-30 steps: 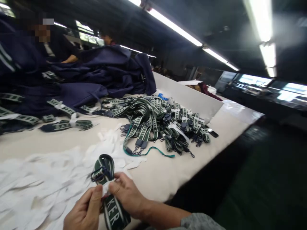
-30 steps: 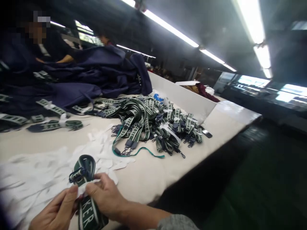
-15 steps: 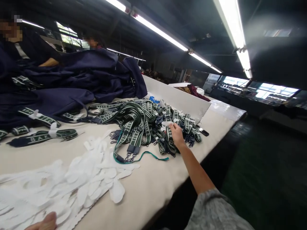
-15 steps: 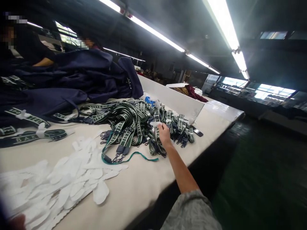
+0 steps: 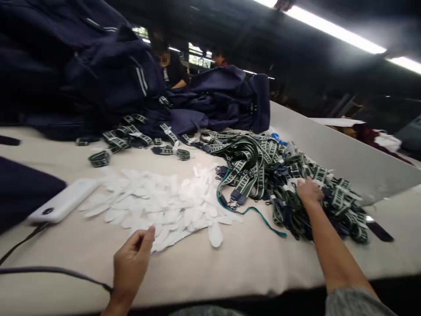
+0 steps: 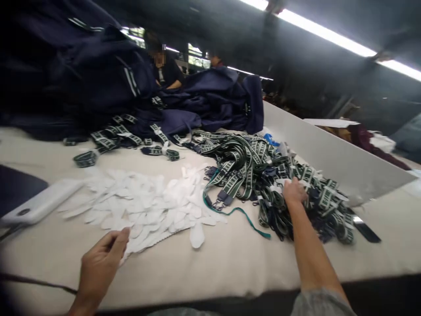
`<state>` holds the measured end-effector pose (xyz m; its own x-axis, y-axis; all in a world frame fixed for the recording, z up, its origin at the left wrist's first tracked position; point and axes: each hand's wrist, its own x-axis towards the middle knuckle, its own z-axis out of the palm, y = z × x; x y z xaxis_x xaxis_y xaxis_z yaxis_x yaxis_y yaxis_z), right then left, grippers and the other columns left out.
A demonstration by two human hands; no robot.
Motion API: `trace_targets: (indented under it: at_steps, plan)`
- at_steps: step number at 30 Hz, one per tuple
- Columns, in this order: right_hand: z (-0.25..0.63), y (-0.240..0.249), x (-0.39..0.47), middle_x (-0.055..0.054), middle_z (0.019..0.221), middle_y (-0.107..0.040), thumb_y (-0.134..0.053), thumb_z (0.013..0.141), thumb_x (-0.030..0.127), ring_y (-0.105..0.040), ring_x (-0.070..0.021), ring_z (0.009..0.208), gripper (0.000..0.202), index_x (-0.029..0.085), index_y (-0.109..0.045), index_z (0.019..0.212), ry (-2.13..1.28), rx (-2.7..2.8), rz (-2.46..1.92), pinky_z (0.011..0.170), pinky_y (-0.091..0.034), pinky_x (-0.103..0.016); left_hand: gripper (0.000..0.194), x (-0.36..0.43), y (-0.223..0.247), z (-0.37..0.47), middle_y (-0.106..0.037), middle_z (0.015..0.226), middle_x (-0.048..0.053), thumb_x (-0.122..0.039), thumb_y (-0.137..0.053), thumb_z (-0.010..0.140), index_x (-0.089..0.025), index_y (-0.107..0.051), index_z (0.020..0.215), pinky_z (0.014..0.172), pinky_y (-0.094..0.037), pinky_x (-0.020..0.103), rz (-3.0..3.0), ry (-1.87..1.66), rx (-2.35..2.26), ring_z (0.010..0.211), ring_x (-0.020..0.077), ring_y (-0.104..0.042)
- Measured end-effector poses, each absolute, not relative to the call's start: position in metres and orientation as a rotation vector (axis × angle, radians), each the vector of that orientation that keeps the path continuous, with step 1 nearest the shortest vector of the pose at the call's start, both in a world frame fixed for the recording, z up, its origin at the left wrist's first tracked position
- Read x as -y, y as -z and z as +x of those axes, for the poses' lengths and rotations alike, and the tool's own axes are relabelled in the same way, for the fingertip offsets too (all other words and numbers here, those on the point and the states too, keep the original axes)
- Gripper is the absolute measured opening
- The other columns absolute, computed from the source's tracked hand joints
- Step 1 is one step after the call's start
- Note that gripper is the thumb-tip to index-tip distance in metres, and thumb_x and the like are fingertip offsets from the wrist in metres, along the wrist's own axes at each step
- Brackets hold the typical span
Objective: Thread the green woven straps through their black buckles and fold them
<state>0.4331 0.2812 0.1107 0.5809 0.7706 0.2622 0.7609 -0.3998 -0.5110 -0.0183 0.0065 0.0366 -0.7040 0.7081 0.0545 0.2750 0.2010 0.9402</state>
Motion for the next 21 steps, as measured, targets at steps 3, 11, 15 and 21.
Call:
trace_targets:
  at_steps: [3, 11, 15, 21]
  plan:
    - [0.413, -0.105, -0.278, -0.03, 0.134, -0.049, -0.054, 0.086, 0.025, -0.04, -0.0433, 0.131, 0.053, 0.01, -0.051, 0.137, 0.305, 1.34, -1.979, 0.102, -0.029, -0.06, 0.04, 0.003, -0.031, -0.03, -0.041, 0.049, -0.006, -0.055, -0.06, 0.08, -0.021, -0.051, 0.061, 0.05, -0.032, 0.024, 0.819, -1.544, -2.15, 0.048, 0.0117, -0.036]
    - [0.224, -0.049, -0.26, -0.01, 0.096, -0.073, -0.059, 0.084, 0.041, -0.068, -0.0212, 0.078, 0.034, 0.016, -0.072, 0.104, -0.817, 1.892, -1.216, 0.072, -0.055, -0.033, 0.04, 0.011, -0.015, -0.045, -0.05, 0.053, -0.004, -0.062, -0.056, 0.077, -0.023, -0.056, 0.073, 0.053, -0.039, 0.025, 0.642, -1.541, -2.24, 0.052, 0.0152, -0.047]
    - [0.158, -0.036, -0.305, -0.008, 0.089, -0.074, -0.061, 0.082, 0.026, -0.066, -0.0188, 0.076, 0.024, 0.015, -0.073, 0.1, -0.694, 2.001, -1.198, 0.077, -0.053, -0.032, 0.043, -0.001, -0.008, -0.061, -0.069, 0.077, 0.003, -0.063, -0.056, 0.067, -0.024, -0.06, 0.085, 0.069, -0.049, 0.032, 0.641, -1.492, -2.311, 0.075, 0.0244, -0.066]
    - [0.108, -0.053, -0.377, -0.009, 0.102, -0.07, -0.061, 0.084, 0.02, -0.064, -0.0185, 0.086, 0.019, 0.015, -0.072, 0.099, -0.442, 2.158, -1.219, 0.088, -0.046, -0.032, 0.04, -0.01, 0.034, -0.084, -0.073, 0.075, 0.003, -0.061, -0.059, 0.064, -0.026, -0.063, 0.083, 0.065, -0.055, 0.036, 0.506, -1.558, -2.313, 0.075, 0.0293, -0.07]
